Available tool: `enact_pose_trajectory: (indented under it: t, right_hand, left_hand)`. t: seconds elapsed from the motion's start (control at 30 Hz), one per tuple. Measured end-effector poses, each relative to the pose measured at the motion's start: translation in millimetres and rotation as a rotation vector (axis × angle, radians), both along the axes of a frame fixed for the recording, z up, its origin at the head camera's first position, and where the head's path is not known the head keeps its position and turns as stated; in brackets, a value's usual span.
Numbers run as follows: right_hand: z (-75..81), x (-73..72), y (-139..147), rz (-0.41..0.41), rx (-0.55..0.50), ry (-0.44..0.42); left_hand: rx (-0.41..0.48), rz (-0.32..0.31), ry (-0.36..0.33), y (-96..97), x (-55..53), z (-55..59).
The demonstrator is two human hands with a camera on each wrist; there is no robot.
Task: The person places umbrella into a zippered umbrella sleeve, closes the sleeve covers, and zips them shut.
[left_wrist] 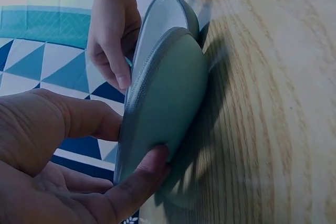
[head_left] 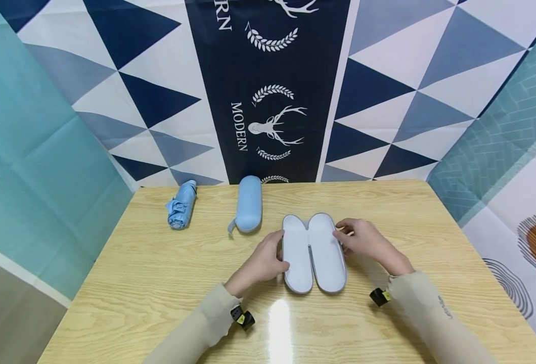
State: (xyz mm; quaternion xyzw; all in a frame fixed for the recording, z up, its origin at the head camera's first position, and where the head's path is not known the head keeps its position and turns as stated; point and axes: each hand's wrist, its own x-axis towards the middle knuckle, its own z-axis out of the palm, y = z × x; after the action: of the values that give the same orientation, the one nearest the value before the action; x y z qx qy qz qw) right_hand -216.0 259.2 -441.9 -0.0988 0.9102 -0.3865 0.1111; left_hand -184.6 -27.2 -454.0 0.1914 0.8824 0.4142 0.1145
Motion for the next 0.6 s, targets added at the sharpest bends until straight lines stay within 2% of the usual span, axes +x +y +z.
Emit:
enact_pose_trajectory:
  t: [0.3, 0.5, 0.6]
  right_hand:
    - [-1.7, 3.8, -10, -0.002, -0.049, -0.010]
    - [-2.4, 6.2, -14, 0.000, -0.057, -0.011]
    - [-2.1, 7.7, -16, 0.008, -0.062, -0.014]
  left_hand:
    - [0.004, 0.001, -0.029, -6.8, 6.4, -0.3]
    - [0.052, 0.039, -0.082, -12.2, 6.3, -2.1]
    - [0.066, 0.060, -0.081, -15.1, 3.6, -3.5]
